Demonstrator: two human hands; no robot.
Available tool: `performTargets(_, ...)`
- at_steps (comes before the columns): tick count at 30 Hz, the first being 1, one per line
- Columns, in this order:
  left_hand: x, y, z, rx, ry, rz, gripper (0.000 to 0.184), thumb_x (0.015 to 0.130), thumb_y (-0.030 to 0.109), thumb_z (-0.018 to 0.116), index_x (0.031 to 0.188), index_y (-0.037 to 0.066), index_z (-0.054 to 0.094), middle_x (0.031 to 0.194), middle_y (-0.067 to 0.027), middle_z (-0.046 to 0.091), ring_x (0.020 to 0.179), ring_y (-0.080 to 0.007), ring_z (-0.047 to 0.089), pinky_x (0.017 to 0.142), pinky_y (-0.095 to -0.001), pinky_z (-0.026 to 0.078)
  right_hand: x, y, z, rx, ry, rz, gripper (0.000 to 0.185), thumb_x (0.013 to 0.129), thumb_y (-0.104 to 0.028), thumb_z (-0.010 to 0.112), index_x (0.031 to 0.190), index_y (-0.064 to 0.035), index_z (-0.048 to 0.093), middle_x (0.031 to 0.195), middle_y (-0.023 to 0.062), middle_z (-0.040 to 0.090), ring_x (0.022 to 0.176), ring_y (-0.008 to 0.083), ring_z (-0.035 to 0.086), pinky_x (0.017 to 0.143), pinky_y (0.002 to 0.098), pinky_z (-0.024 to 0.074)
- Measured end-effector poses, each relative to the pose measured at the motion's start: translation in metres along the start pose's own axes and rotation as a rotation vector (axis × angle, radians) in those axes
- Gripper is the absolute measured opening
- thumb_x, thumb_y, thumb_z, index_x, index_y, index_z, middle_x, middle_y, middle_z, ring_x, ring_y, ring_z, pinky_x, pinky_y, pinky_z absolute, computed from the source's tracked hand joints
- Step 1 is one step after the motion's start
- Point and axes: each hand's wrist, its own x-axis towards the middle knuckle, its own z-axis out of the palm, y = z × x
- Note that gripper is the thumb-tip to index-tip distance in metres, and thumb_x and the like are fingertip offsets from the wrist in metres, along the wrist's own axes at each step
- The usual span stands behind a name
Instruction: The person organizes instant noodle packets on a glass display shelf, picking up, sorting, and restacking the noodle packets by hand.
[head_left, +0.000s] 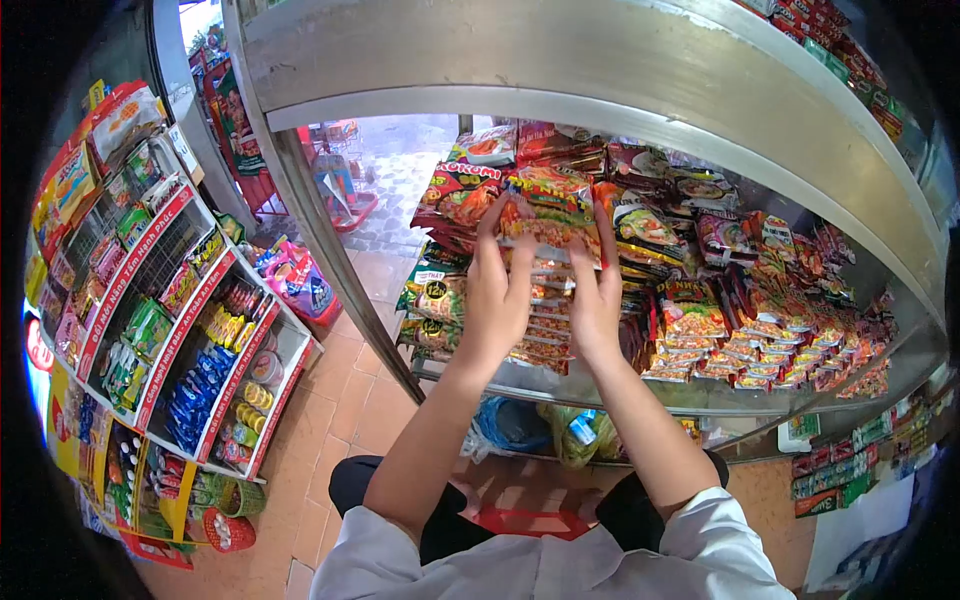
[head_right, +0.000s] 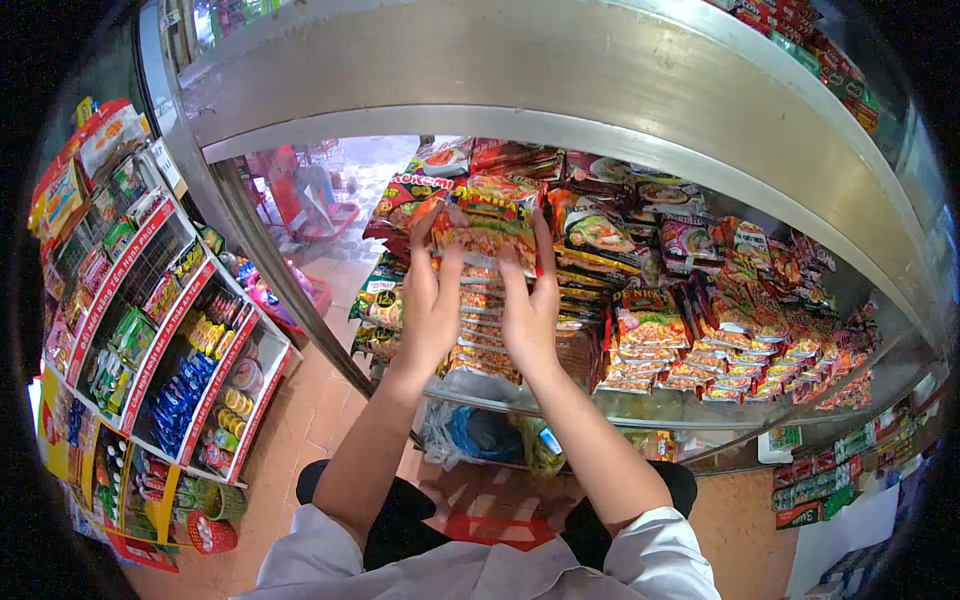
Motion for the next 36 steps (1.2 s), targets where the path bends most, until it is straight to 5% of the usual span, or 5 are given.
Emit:
performTargets(7,0.020,-0.017,0.002,0.085,-0.044,-0.160,0.047,0.112,0.033,0.050,0.150,0.007,0.043,0.105,-0.0296,0.072,0.094,-0.0492,0.072,0.084,-0.0505,0.056,0.025,0.010,-0.014,-0.056,-0.011,0.079,0.063,0.108,-0.028,0.058,0.163,-0.0036,0.037,0.165,0.0146,0.042,0.148,0.0217,0.042,0.121,0.0318,0.0314)
performTargets(11,0.018,-0.021,0.001,0.291,0.043,-0.099,0.058,0.107,0.029,0.057,0.155,0.002,0.040,0.141,-0.0314,0.058,0.126,-0.0473,0.061,0.104,-0.0559,0.049,0.025,0.005,-0.018,0.031,-0.049,0.137,0.067,0.108,-0.029,0.059,0.165,-0.0040,0.034,0.166,0.0156,0.040,0.150,0.0216,0.041,0.121,0.0319,0.0311)
performTargets(14,0.003,-0.021,0.001,0.560,0.085,0.467,0.061,0.103,0.029,0.060,0.157,0.007,0.042,0.166,-0.0263,0.031,0.156,-0.0477,0.025,0.126,-0.0608,0.022,0.015,-0.004,-0.017,0.026,-0.043,0.169,0.070,0.107,-0.030,0.060,0.165,-0.0036,0.031,0.168,0.0164,0.037,0.151,0.0221,0.039,0.122,0.0320,0.0300)
performTargets(23,-0.026,-0.074,0.045,0.655,0.026,0.716,0.084,0.093,0.051,0.067,0.163,0.018,0.035,0.169,-0.0227,0.025,0.158,-0.0425,0.023,0.125,-0.0689,0.014,0.014,-0.020,-0.017,0.022,-0.095,0.202,0.067,0.109,-0.035,0.050,0.164,-0.0011,0.032,0.167,0.0189,0.038,0.151,0.0255,0.039,0.123,0.0343,0.0287)
performTargets(36,-0.005,-0.073,0.063,0.787,-0.023,0.522,0.091,0.092,0.059,0.067,0.164,0.014,0.032,0.173,-0.0207,0.019,0.162,-0.0393,0.014,0.124,-0.0725,0.010,-0.005,-0.010,-0.059,-0.047,-0.209,0.143,0.070,0.111,-0.040,0.049,0.163,0.0038,0.031,0.169,0.0187,0.035,0.157,0.0257,0.031,0.127,0.0359,0.0219)
